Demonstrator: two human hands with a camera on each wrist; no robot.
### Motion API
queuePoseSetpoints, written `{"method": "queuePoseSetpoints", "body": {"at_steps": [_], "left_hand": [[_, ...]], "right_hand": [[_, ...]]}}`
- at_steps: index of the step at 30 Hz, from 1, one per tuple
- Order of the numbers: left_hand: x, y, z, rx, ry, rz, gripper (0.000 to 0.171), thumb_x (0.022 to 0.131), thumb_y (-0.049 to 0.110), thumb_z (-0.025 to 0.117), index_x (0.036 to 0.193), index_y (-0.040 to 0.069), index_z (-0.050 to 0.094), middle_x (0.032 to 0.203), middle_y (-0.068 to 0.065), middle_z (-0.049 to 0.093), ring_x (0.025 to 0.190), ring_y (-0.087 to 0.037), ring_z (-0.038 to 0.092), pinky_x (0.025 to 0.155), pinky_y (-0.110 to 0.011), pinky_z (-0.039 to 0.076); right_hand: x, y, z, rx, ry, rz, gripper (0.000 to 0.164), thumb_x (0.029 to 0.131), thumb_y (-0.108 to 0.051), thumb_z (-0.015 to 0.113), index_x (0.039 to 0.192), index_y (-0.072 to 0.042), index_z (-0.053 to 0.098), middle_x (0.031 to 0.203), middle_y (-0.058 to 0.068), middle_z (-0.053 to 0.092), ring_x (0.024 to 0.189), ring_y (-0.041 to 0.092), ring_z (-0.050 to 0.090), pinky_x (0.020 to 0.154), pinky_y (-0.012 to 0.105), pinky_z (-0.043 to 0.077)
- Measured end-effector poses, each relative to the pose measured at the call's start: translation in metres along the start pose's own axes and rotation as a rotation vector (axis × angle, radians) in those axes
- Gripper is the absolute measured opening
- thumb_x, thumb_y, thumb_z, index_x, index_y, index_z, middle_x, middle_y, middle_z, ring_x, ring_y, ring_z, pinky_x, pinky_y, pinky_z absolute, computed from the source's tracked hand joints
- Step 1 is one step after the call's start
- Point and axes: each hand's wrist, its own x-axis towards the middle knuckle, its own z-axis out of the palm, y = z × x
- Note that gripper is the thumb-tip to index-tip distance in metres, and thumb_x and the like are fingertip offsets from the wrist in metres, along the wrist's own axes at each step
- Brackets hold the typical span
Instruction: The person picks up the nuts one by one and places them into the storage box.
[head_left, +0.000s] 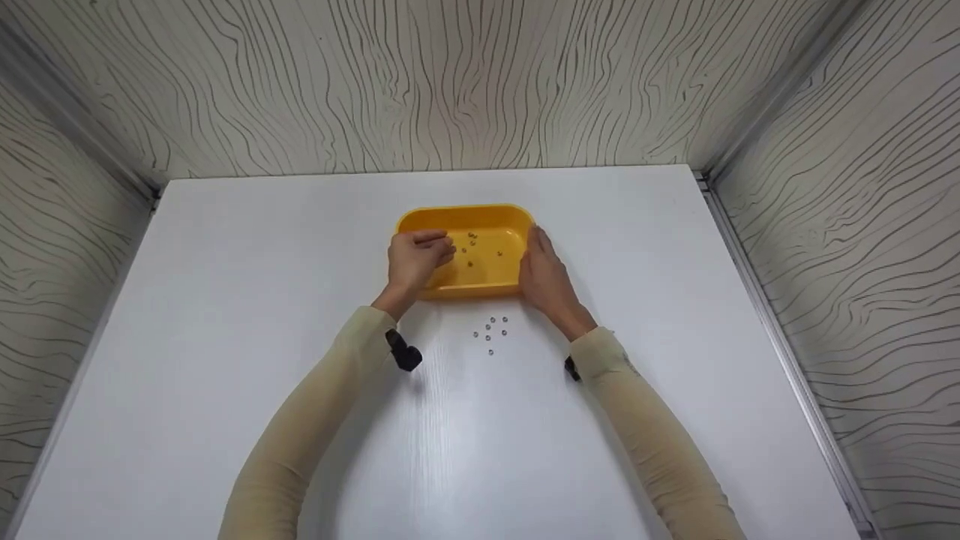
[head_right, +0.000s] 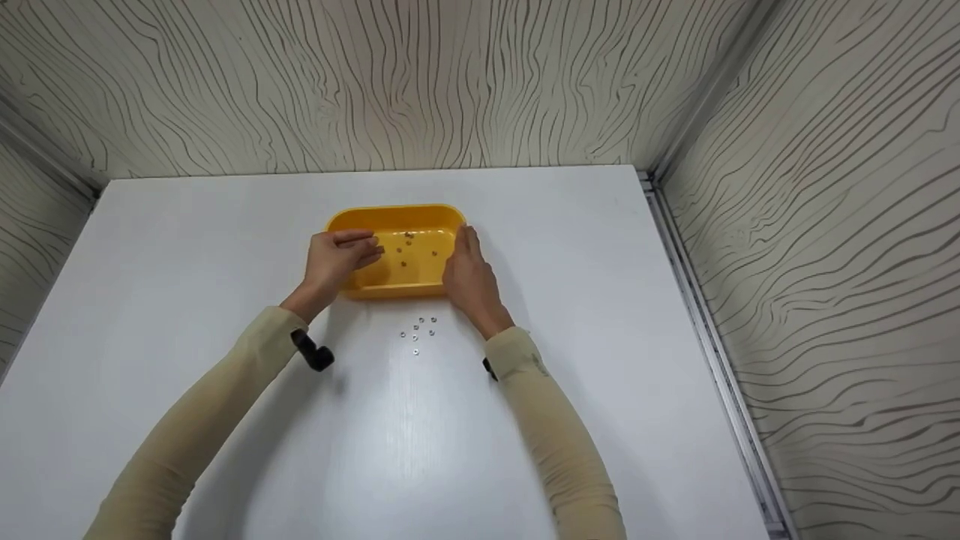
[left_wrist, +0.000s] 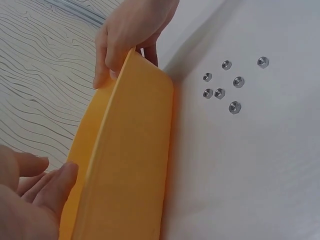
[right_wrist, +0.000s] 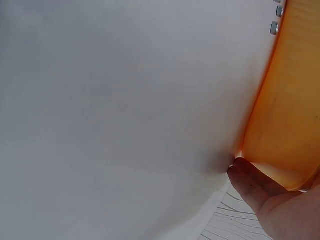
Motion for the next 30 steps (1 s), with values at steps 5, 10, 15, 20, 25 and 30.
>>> {"method": "queuePoseSetpoints", "body": {"at_steps": [5,10,15,20,25,30], "left_hand": [[0.000,0.002,-0.002,0.110,0.023,0.028,0.028,0.098,0.004,0.070,0.124,-0.006,0.073,0.120,-0.024,0.077,0.102,-0.027,0.079,0.086,-0.028,0.066],[-0.001,0.002,-0.008,0.381,0.046,0.149,0.026,0.100,0.016,0.069,0.121,0.003,0.078,0.109,-0.012,0.080,0.097,-0.019,0.075,0.086,-0.028,0.064],[-0.001,-0.003,-0.016,0.532,0.098,0.271,0.024,0.101,0.016,0.066,0.116,0.002,0.079,0.109,-0.016,0.071,0.097,-0.026,0.063,0.084,-0.032,0.053],[-0.002,-0.014,-0.021,0.644,0.154,0.290,0.024,0.100,0.016,0.066,0.118,0.002,0.077,0.121,-0.017,0.058,0.111,-0.031,0.057,0.098,-0.041,0.053],[-0.001,-0.024,-0.027,0.781,0.189,0.352,0.032,0.101,0.015,0.067,0.130,0.003,0.069,0.138,-0.016,0.053,0.130,-0.034,0.049,0.115,-0.046,0.047],[0.003,-0.027,-0.033,0.874,0.157,0.362,0.057,0.104,0.015,0.059,0.158,0.003,0.044,0.169,-0.019,0.032,0.157,-0.037,0.033,0.131,-0.051,0.032]], "right_hand": [[0.002,-0.001,0.000,0.018,-0.015,0.013,0.063,0.114,-0.023,0.030,0.170,-0.008,0.006,0.179,0.011,0.011,0.165,0.026,0.019,0.135,0.043,0.023],[0.004,0.000,-0.001,0.008,-0.011,0.004,0.062,0.114,-0.022,0.031,0.169,-0.006,0.007,0.178,0.014,0.012,0.165,0.029,0.019,0.135,0.045,0.022],[0.005,0.001,0.000,0.003,-0.006,-0.007,0.063,0.114,-0.022,0.032,0.169,-0.005,0.007,0.178,0.015,0.012,0.165,0.028,0.019,0.135,0.045,0.022],[0.001,0.003,0.001,0.001,-0.028,0.028,0.064,0.114,-0.024,0.032,0.170,-0.008,0.004,0.179,0.013,0.009,0.166,0.027,0.015,0.136,0.045,0.021],[-0.002,0.000,0.000,-0.021,-0.021,0.019,0.064,0.114,-0.023,0.033,0.169,-0.006,0.005,0.178,0.015,0.011,0.164,0.030,0.022,0.134,0.046,0.026],[0.000,-0.002,-0.001,-0.021,-0.015,0.002,0.064,0.113,-0.022,0.034,0.169,-0.005,0.007,0.178,0.016,0.012,0.164,0.030,0.021,0.134,0.047,0.025]]}}
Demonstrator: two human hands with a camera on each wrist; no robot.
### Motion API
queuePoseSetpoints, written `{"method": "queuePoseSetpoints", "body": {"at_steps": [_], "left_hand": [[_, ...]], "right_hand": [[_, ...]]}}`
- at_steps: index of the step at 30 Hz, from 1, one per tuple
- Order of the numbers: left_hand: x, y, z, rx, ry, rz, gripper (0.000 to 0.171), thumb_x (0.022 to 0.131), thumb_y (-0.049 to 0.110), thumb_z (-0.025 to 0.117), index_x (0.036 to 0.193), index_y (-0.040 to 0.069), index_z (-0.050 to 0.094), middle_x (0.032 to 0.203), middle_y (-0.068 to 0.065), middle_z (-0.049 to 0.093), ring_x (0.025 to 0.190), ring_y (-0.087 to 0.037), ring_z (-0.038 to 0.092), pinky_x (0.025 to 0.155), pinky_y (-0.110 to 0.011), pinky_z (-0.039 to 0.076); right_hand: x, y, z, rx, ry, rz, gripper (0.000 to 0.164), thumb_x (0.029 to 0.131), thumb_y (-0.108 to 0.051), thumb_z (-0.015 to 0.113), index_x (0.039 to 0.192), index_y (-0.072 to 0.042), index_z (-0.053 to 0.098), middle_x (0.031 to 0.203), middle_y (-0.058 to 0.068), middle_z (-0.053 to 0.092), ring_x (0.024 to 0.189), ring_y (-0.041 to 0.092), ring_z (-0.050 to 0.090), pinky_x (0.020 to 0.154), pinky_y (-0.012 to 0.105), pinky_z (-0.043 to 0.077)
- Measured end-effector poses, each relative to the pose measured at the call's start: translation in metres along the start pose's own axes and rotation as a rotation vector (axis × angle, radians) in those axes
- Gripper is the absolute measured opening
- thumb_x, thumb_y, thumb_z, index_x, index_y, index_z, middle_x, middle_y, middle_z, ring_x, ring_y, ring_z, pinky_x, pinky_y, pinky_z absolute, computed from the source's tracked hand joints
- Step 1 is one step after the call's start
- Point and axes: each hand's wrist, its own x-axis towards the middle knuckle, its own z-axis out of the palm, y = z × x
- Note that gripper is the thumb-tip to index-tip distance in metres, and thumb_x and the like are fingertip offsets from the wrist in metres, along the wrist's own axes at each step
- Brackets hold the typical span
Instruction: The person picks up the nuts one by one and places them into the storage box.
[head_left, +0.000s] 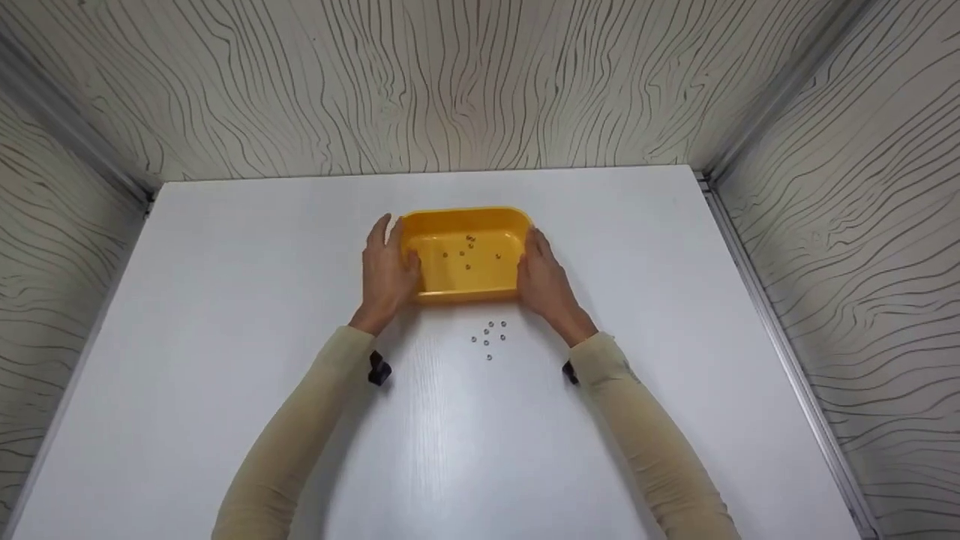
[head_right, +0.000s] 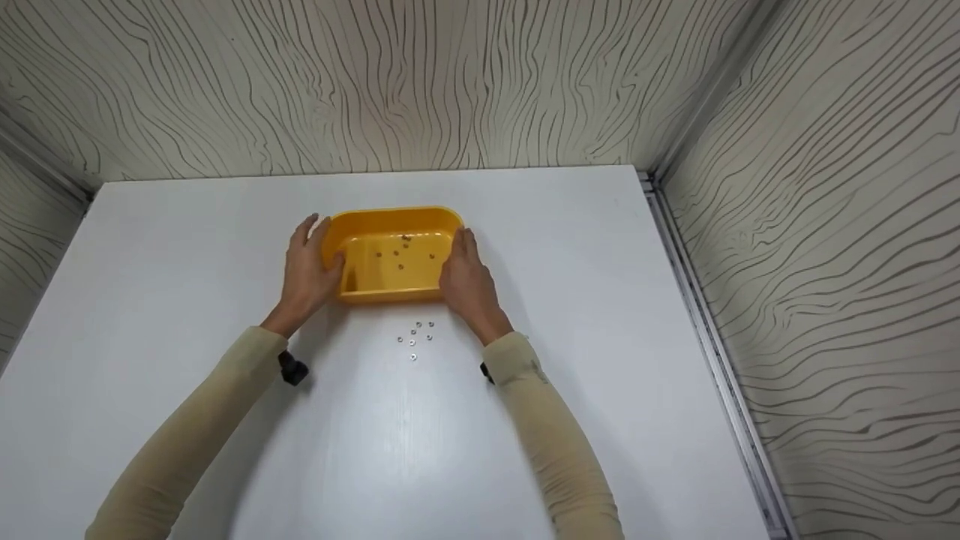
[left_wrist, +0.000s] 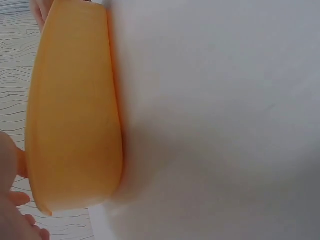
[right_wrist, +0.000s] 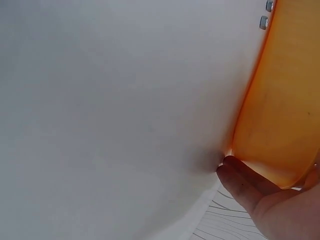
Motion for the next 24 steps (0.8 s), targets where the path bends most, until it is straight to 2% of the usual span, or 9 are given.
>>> {"method": "queuePoseSetpoints", "body": {"at_steps": [4,9,14,20,24], "left_hand": [[-0.0005,-0.0033,0.0001,0.013,-0.117,-0.052,0.067,0.110,0.020,0.048,0.168,0.004,0.018,0.178,-0.016,0.013,0.166,-0.032,0.017,0.135,-0.049,0.022],[0.0001,-0.0069,0.0008,0.025,-0.195,-0.096,0.065,0.111,0.018,0.039,0.168,0.002,0.011,0.178,-0.016,0.008,0.166,-0.031,0.016,0.135,-0.047,0.022],[0.0004,-0.0066,0.0005,0.035,-0.222,-0.109,0.065,0.110,0.015,0.037,0.168,0.002,0.009,0.179,-0.015,0.006,0.166,-0.030,0.014,0.135,-0.045,0.020],[0.0012,-0.0044,-0.0005,0.092,-0.238,-0.119,0.070,0.108,0.013,0.042,0.168,0.002,0.008,0.179,-0.015,0.006,0.166,-0.031,0.013,0.135,-0.047,0.019],[0.0032,-0.0034,-0.0013,0.155,-0.210,-0.067,0.068,0.105,0.011,0.043,0.166,-0.002,0.015,0.177,-0.021,0.014,0.166,-0.035,0.015,0.136,-0.049,0.017]], "right_hand": [[-0.0002,-0.0001,0.0002,0.004,-0.003,0.002,0.064,0.113,-0.021,0.034,0.169,-0.006,0.007,0.178,0.015,0.012,0.165,0.029,0.019,0.135,0.046,0.023],[-0.0008,0.0002,-0.0006,0.014,-0.012,0.013,0.064,0.113,-0.022,0.034,0.169,-0.007,0.006,0.178,0.015,0.011,0.165,0.028,0.017,0.135,0.046,0.022],[-0.0012,0.0003,-0.0017,0.013,-0.017,0.022,0.065,0.114,-0.024,0.034,0.169,-0.007,0.006,0.179,0.014,0.010,0.166,0.028,0.016,0.136,0.046,0.021],[0.0002,0.0005,-0.0041,0.022,-0.055,0.041,0.068,0.113,-0.030,0.037,0.169,-0.008,0.005,0.179,0.013,0.008,0.166,0.029,0.016,0.136,0.047,0.020],[0.0016,0.0026,-0.0076,0.059,-0.072,0.043,0.070,0.113,-0.032,0.040,0.170,-0.010,0.006,0.179,0.013,0.010,0.166,0.029,0.016,0.137,0.047,0.018]]}}
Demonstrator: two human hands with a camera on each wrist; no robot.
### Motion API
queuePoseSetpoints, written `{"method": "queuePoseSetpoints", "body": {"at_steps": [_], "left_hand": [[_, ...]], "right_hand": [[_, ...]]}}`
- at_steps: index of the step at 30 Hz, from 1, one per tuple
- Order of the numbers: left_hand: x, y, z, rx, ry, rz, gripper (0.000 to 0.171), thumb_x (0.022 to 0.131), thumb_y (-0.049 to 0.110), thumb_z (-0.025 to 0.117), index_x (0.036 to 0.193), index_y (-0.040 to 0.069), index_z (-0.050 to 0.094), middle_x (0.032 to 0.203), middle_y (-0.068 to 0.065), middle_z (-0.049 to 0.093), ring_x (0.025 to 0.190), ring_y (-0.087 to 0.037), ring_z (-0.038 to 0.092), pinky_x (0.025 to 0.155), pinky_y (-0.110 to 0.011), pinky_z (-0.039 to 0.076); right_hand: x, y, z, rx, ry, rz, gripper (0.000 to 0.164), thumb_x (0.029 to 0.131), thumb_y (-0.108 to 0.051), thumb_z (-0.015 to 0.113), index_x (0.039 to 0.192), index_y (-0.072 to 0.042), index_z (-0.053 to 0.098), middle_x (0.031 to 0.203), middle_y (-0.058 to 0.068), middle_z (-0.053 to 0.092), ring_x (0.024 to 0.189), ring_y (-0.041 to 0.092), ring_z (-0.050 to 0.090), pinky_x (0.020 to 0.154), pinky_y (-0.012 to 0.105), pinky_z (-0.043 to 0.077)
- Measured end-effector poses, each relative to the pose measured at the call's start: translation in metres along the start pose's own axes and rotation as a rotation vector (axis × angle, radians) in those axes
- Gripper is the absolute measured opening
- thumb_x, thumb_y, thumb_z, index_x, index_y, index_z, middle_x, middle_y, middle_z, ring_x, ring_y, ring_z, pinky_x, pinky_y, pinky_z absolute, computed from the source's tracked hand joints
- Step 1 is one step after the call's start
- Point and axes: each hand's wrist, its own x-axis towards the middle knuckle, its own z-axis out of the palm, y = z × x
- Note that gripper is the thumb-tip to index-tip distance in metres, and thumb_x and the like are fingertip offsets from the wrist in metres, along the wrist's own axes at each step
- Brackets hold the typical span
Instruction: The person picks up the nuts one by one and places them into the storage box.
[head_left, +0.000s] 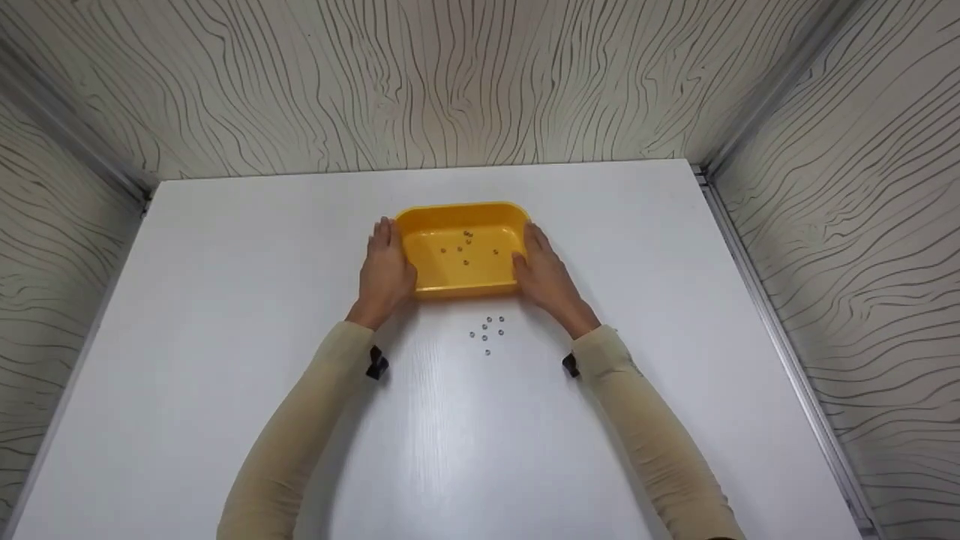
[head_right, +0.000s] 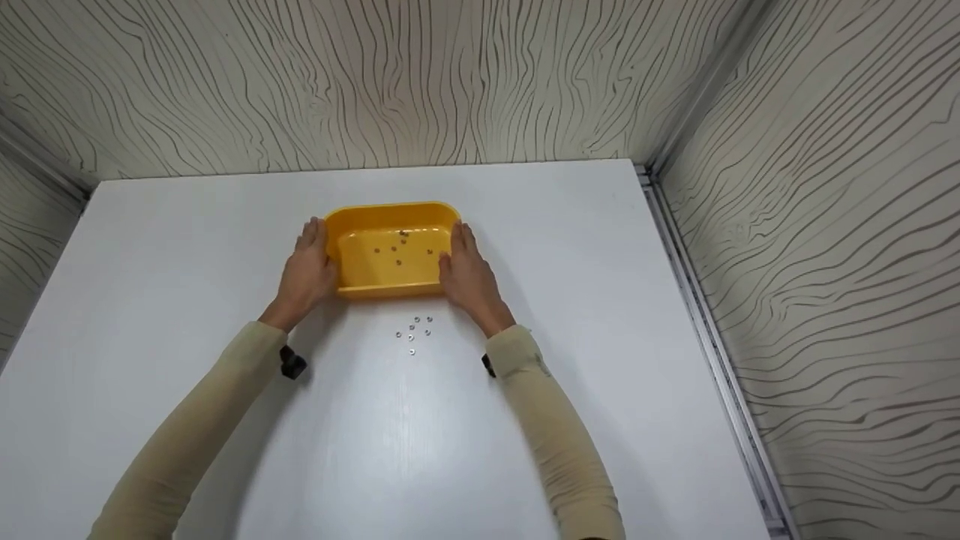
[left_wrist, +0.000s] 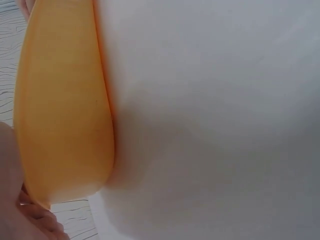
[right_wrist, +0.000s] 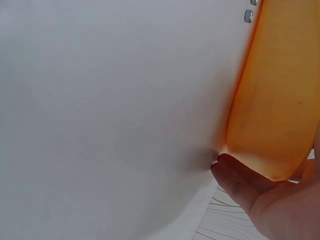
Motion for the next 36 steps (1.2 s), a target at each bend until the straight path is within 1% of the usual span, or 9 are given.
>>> {"method": "queuePoseSetpoints", "body": {"at_steps": [3,7,9,15,19,21,27,32,36], "left_hand": [[0.002,0.001,0.000,0.044,0.017,0.018,0.067,0.104,0.009,0.043,0.165,-0.004,0.019,0.175,-0.023,0.017,0.165,-0.036,0.016,0.137,-0.049,0.016],[0.002,0.000,0.001,0.049,-0.007,-0.002,0.068,0.105,0.010,0.043,0.166,-0.003,0.016,0.176,-0.022,0.014,0.166,-0.035,0.013,0.137,-0.048,0.014],[0.002,0.000,0.001,0.047,-0.013,-0.008,0.069,0.105,0.011,0.043,0.166,-0.003,0.015,0.176,-0.022,0.013,0.166,-0.035,0.013,0.137,-0.048,0.013],[0.002,0.000,0.000,0.044,-0.009,-0.010,0.069,0.105,0.012,0.044,0.166,-0.003,0.015,0.176,-0.022,0.014,0.166,-0.035,0.014,0.137,-0.048,0.014],[0.002,0.001,0.001,0.039,-0.007,-0.014,0.069,0.105,0.012,0.043,0.166,-0.002,0.015,0.176,-0.021,0.013,0.166,-0.035,0.014,0.137,-0.048,0.014],[0.002,0.002,0.001,0.031,-0.007,-0.016,0.069,0.105,0.012,0.043,0.167,-0.002,0.014,0.177,-0.021,0.013,0.166,-0.035,0.014,0.136,-0.049,0.015],[0.001,0.004,0.002,0.023,-0.022,-0.037,0.070,0.105,0.012,0.044,0.167,-0.001,0.014,0.177,-0.019,0.012,0.166,-0.034,0.013,0.136,-0.048,0.016],[0.001,0.005,-0.001,0.027,-0.016,-0.038,0.069,0.105,0.012,0.043,0.167,-0.002,0.015,0.177,-0.019,0.014,0.166,-0.033,0.014,0.135,-0.048,0.019],[0.001,0.004,-0.002,0.024,-0.014,-0.033,0.069,0.105,0.011,0.043,0.167,-0.001,0.015,0.177,-0.020,0.015,0.166,-0.034,0.015,0.135,-0.049,0.020]], "right_hand": [[0.001,0.001,-0.004,0.032,-0.011,0.004,0.072,0.112,-0.032,0.042,0.170,-0.009,0.005,0.179,0.014,0.010,0.166,0.029,0.014,0.137,0.046,0.015],[-0.005,0.001,-0.007,0.079,-0.025,0.040,0.078,0.111,-0.033,0.044,0.169,-0.008,0.000,0.179,0.014,0.009,0.167,0.029,0.011,0.138,0.047,0.013],[-0.009,0.000,-0.008,0.100,-0.019,0.047,0.079,0.110,-0.034,0.046,0.170,-0.007,0.002,0.179,0.013,0.011,0.167,0.029,0.013,0.137,0.048,0.014],[-0.021,0.000,-0.013,0.112,0.042,-0.017,0.068,0.109,-0.033,0.048,0.168,-0.010,0.023,0.172,0.013,0.034,0.161,0.028,0.031,0.135,0.049,0.025],[-0.029,0.001,-0.016,0.116,0.055,-0.049,0.060,0.109,-0.033,0.049,0.163,-0.012,0.035,0.166,0.012,0.042,0.158,0.028,0.037,0.134,0.050,0.027],[-0.034,0.002,-0.017,0.102,0.058,-0.056,0.058,0.109,-0.031,0.050,0.162,-0.010,0.037,0.166,0.013,0.042,0.158,0.029,0.037,0.134,0.051,0.027],[-0.052,-0.002,-0.017,0.017,0.045,-0.063,0.063,0.109,-0.035,0.049,0.164,-0.007,0.033,0.173,0.013,0.030,0.162,0.030,0.028,0.134,0.050,0.025],[-0.068,-0.007,-0.014,-0.023,0.075,-0.146,0.063,0.109,-0.031,0.052,0.164,-0.007,0.033,0.171,0.012,0.036,0.160,0.030,0.033,0.134,0.050,0.028],[-0.078,-0.011,-0.011,-0.063,0.113,-0.234,0.060,0.108,-0.025,0.056,0.162,-0.007,0.037,0.168,0.011,0.041,0.158,0.029,0.038,0.131,0.048,0.033]]}}
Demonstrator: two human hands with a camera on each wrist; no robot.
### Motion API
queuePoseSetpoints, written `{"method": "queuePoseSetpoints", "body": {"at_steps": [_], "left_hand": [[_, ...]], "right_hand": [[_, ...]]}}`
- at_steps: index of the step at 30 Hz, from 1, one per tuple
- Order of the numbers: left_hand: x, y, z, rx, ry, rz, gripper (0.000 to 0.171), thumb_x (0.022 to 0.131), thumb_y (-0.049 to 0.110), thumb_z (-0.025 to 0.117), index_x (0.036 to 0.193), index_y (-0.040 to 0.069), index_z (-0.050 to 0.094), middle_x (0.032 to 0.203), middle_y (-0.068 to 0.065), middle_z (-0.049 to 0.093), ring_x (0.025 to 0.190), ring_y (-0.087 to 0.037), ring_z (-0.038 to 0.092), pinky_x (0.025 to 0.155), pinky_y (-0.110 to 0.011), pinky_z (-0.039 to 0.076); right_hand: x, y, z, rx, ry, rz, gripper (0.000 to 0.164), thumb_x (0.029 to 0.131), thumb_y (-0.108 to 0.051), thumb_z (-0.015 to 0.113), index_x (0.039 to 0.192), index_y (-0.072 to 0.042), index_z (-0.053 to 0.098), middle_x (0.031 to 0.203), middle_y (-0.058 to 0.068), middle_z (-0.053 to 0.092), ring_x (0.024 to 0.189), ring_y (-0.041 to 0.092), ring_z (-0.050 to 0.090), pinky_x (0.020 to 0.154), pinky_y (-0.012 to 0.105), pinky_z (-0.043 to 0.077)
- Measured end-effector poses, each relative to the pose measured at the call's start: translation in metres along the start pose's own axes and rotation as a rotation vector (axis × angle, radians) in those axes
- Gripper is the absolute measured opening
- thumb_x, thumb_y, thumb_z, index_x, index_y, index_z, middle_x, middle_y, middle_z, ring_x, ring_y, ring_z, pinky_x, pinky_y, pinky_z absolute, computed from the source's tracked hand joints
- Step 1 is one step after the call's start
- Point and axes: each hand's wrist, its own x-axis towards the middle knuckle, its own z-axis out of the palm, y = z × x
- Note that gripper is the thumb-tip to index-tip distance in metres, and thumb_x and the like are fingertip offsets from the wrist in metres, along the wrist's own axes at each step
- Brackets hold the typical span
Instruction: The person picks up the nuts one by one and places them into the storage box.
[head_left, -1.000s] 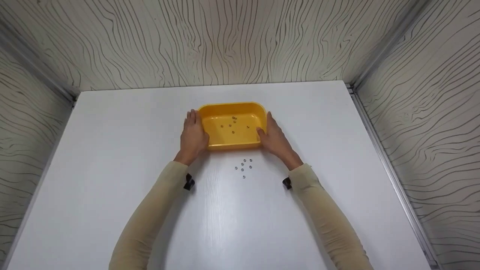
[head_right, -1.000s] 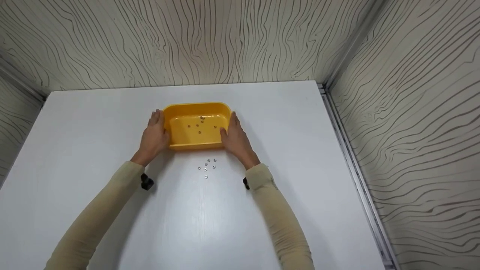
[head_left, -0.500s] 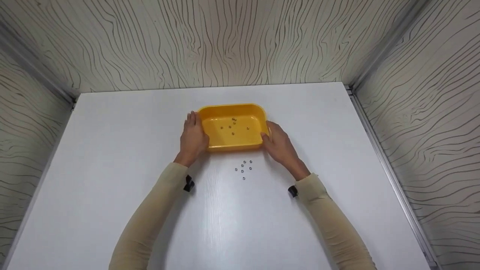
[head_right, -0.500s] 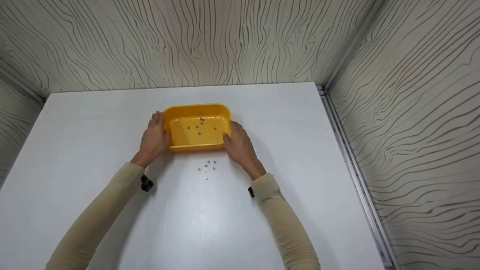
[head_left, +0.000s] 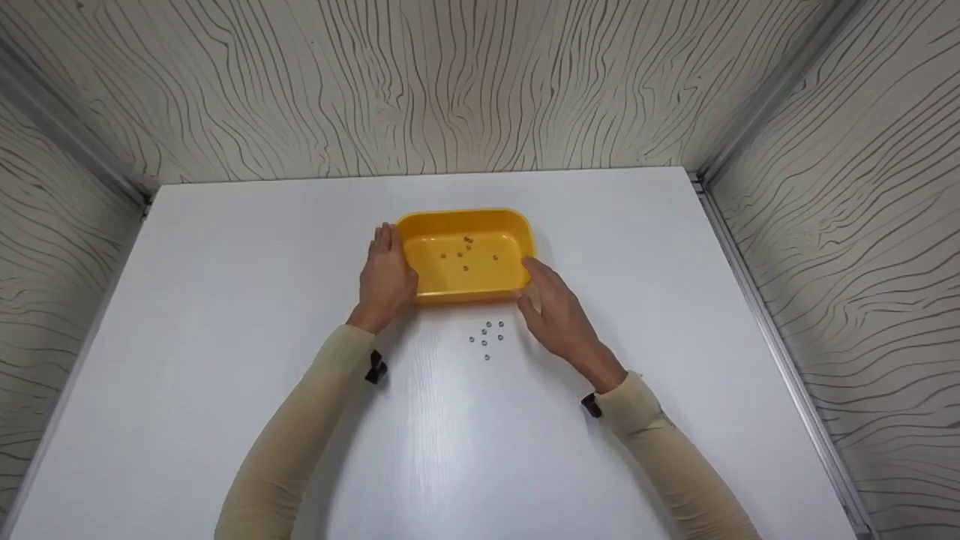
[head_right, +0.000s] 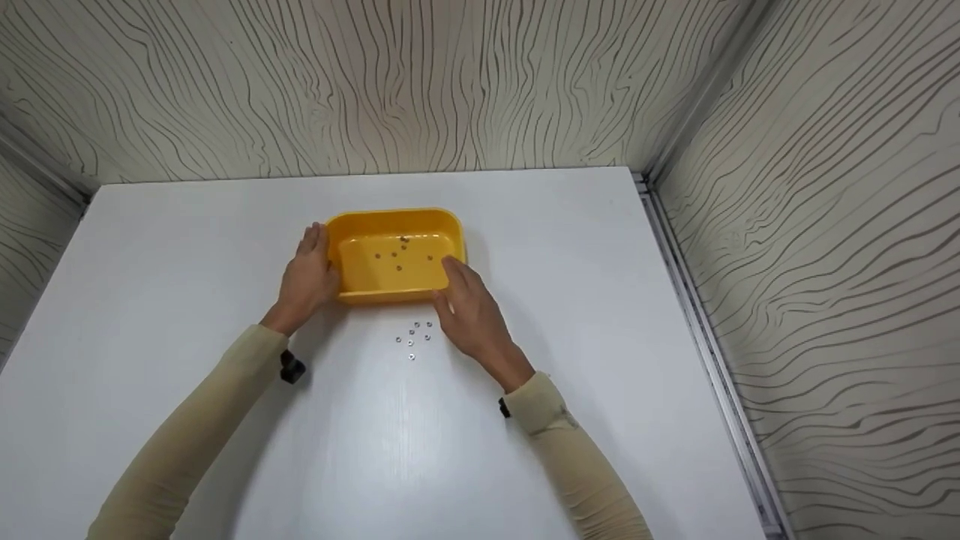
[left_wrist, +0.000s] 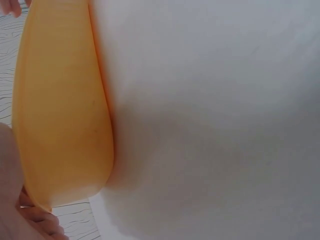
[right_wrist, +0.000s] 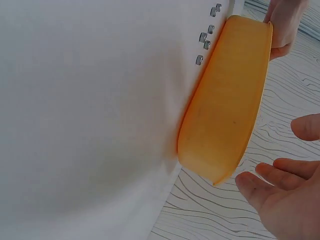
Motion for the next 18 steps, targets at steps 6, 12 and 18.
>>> {"method": "queuePoseSetpoints", "body": {"at_steps": [6,12,18], "left_hand": [[-0.001,-0.001,0.000,-0.001,0.000,-0.008,0.070,0.105,0.011,0.044,0.167,-0.001,0.014,0.177,-0.020,0.014,0.166,-0.035,0.016,0.135,-0.050,0.020],[0.000,0.000,0.001,-0.004,-0.005,-0.016,0.069,0.105,0.012,0.043,0.167,0.000,0.014,0.177,-0.019,0.015,0.166,-0.034,0.016,0.134,-0.050,0.021],[0.000,0.000,0.001,-0.008,-0.002,-0.013,0.069,0.106,0.012,0.043,0.167,0.000,0.014,0.177,-0.019,0.015,0.166,-0.033,0.017,0.134,-0.050,0.023]], "right_hand": [[-0.009,-0.001,0.007,-0.081,0.068,-0.179,0.054,0.106,-0.022,0.062,0.155,-0.005,0.048,0.160,0.013,0.053,0.149,0.028,0.051,0.124,0.045,0.043],[-0.015,0.006,0.013,-0.145,0.140,-0.413,0.042,0.098,-0.010,0.073,0.138,-0.003,0.064,0.139,0.012,0.070,0.130,0.025,0.068,0.110,0.036,0.056],[-0.015,0.014,0.015,-0.283,0.039,-0.599,0.032,0.094,-0.005,0.075,0.126,-0.005,0.072,0.120,0.006,0.079,0.111,0.018,0.077,0.096,0.030,0.064]]}}
